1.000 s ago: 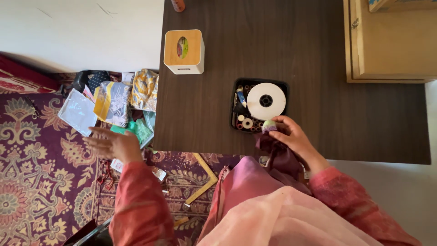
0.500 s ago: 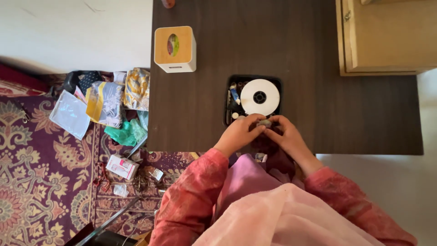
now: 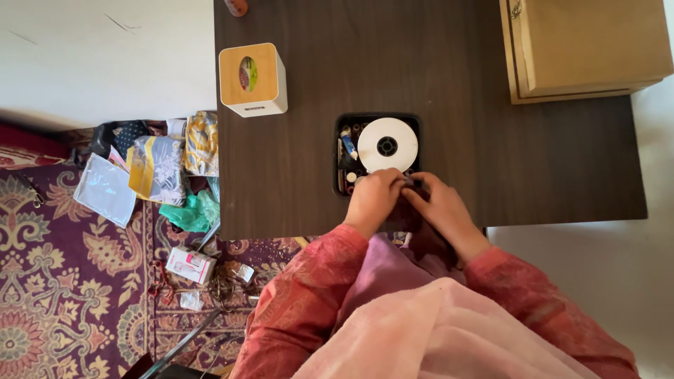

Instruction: The person organizes items on a dark wooden desk, moving a cardboard box, a roll of white tape, a black tray with small items, a small white box, and a small bottle. They place the items into a corner stack and wipe the desk surface with a cloth.

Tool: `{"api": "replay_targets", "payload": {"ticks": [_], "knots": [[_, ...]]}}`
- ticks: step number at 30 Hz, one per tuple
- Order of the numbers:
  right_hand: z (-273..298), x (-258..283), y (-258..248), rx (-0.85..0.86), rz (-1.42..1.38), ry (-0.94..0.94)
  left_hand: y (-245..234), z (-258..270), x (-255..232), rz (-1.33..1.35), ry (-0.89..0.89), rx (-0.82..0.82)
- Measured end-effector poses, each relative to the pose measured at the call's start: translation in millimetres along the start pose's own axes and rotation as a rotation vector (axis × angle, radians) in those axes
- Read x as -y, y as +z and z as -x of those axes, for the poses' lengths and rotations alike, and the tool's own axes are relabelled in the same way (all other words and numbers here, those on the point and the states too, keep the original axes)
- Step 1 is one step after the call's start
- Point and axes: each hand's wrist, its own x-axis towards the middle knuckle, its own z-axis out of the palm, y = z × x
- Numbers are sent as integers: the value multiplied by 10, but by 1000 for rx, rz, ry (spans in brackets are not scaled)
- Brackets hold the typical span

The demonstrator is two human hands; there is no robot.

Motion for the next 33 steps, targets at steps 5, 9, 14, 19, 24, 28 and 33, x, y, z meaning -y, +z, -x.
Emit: {"api": "replay_targets", "payload": {"ticks": [5,9,14,19,24,28,33], "knots": [[239,9,-119,-17,-38,-41,81,77,-20,-125,91,-96],[124,-313,-133,-29,32,-47,-171,182,-170,-115,102,-191],[55,-473,-234,65,177,-110,-347,193,147,-81,78,-512],[37,-305,-290,163,131,-66,-464,408,761,313,-254,-411],[-67,-189,-197,244,104,10,-364,342,794,771,-610,22],[-154,-219,-114,270,-14,50,-437,310,670,993,-750,37],[-252,-260,-56,285,-82,109,-481,306,588,1059,-755,18]]}}
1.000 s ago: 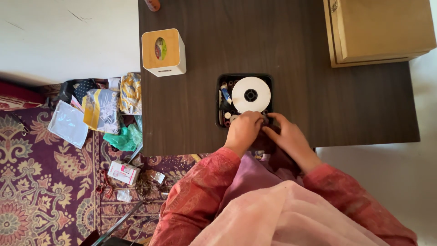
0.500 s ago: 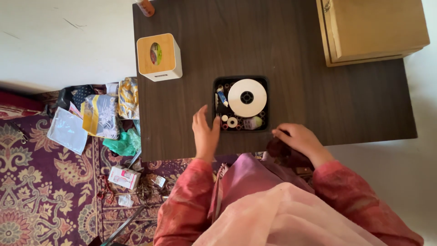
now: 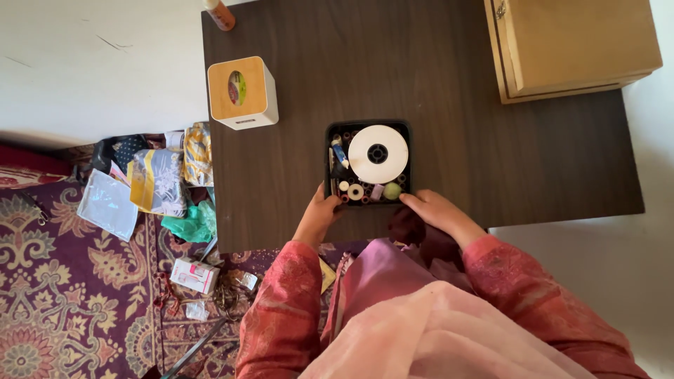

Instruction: The person organizes items on a dark wooden desk, moving a cardboard box, a roll of white tape, a black tray with small items, a small white box, and a small bottle. They place the items into a corner stack and wipe the desk surface with a cloth.

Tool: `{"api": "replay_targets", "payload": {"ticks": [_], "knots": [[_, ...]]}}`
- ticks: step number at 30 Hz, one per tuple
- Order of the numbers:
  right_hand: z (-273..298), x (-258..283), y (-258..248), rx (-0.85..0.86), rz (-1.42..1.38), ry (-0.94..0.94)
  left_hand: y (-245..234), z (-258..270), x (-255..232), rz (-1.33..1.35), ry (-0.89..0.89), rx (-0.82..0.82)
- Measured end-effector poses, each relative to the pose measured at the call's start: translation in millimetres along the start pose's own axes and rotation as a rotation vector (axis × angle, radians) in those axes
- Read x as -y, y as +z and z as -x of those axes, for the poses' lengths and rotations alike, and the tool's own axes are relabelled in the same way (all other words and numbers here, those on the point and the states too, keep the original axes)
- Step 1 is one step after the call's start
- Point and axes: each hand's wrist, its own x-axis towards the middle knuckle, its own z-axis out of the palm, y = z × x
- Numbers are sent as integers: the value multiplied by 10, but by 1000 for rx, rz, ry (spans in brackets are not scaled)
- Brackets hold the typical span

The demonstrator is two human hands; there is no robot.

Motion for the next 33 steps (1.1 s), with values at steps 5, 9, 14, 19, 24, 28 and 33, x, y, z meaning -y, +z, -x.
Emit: {"api": "replay_targets", "payload": {"ticks": [5,9,14,19,24,28,33], "knots": [[-192,-160,37,14,21,26,34,8,232,-745,646,-610],[-178,-153,51,19,-20,47,397,295,90,-1011,1176,-702],[-151,-160,36,18,-22,-7,708,262,322,-1299,874,-524],[-245,-224,122,23,-8,-15,888,246,255,-1291,796,-465],[-274,-341,103,58,-39,-60,961,283,219,-1274,813,-428],[-154,-273,71,64,-93,-66,905,236,251,-1247,845,-412],[-159,-261,73,51,-122,-67,759,380,65,-1230,899,-471]]}}
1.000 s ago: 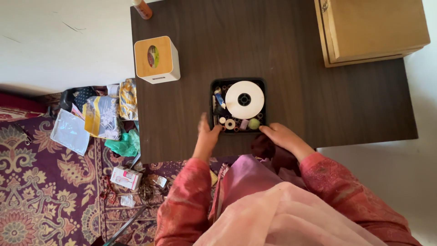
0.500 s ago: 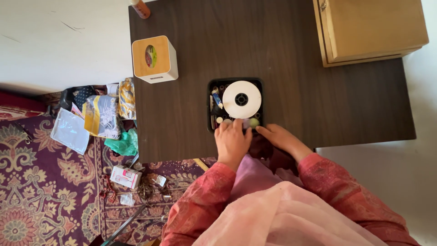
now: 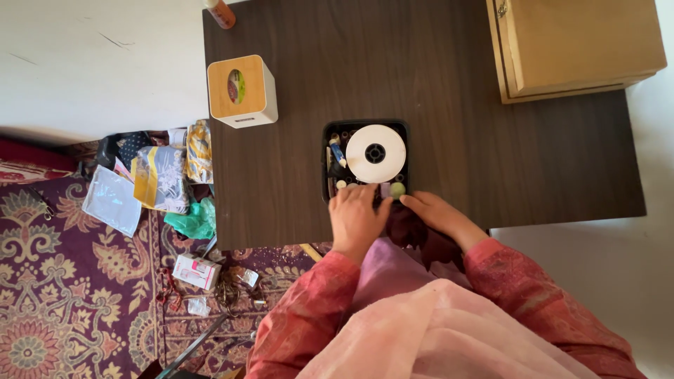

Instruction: The person organizes items on a dark wooden desk, moving a cardboard box, a roll of white tape, a black tray with small items, a small white box, and a small bottle. They place the items into a corner stack and wipe the desk surface with a cloth.

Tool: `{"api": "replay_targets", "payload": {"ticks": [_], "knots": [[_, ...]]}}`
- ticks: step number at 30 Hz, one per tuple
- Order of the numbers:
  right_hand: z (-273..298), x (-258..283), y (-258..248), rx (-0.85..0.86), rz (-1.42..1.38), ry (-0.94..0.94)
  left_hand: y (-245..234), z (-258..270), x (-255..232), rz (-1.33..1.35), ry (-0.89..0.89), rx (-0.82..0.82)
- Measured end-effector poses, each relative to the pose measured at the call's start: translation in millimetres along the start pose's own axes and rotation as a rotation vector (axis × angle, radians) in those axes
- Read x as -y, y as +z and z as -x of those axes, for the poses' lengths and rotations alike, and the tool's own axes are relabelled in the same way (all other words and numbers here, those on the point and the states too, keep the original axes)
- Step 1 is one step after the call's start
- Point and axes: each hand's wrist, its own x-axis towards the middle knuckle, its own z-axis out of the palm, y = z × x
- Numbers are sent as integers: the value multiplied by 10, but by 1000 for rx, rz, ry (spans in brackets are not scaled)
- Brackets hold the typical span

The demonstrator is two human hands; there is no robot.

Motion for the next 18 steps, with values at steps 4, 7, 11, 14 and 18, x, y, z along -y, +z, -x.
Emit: {"api": "replay_targets", "payload": {"ticks": [4,7,11,14,18], "knots": [[-32,36,2,-15,68,56,-79,-59,380,8,-33,-205],[-43,55,21,-36,89,87,20,-36,717,262,-266,-154],[-10,109,25,-113,190,31,8,-88,714,1203,-946,386],[-168,7,50,-103,281,11,-101,-144,545,1207,-959,301],[102,118,-172,-142,241,23,-354,-208,273,1146,-929,426]]}}
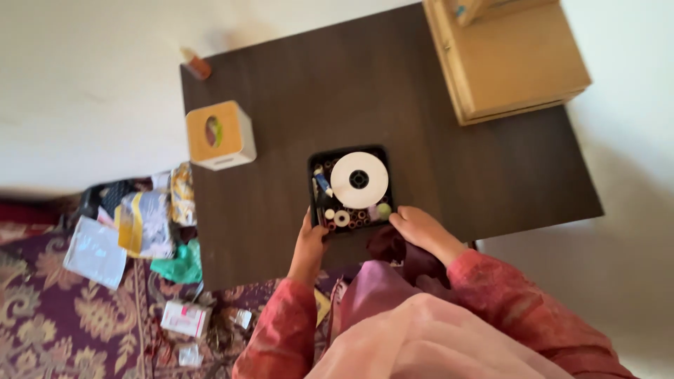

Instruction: The person organizes items on a dark wooden desk, moving a cardboard box, a roll of white tape, a black tray with small items, a small white box, and a small bottle. They place the items into a corner stack and wipe the desk surface with a cloth.

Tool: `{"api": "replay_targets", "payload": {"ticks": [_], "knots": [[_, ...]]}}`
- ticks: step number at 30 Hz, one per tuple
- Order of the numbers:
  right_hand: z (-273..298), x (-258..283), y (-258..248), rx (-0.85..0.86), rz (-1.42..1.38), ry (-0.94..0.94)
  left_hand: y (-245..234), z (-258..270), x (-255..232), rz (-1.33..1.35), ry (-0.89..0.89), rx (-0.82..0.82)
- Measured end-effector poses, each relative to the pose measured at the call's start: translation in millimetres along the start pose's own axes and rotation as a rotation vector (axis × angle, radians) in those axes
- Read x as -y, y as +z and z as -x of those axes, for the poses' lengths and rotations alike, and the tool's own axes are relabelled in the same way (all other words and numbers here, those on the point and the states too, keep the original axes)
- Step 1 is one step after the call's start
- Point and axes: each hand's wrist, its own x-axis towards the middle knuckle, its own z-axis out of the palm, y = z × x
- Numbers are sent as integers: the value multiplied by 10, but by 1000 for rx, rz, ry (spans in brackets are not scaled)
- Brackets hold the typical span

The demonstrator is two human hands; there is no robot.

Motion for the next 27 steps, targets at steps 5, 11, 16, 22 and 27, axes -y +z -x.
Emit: {"api": "replay_targets", "payload": {"ticks": [5,11,16,22,27], "knots": [[333,-20,-633,-37,-35,4,491,277,-533,38,1,114],[560,-299,-1594,-207,-147,17,1337,-131,-952,73,121,281],[494,-835,-2341,-327,-129,20,2275,-300,-955,-23,384,440],[549,-1030,-3080,-423,-316,110,3269,-436,-1211,211,120,453],[153,-1612,-3377,-519,-435,92,3839,-615,-1282,205,101,431]]}}
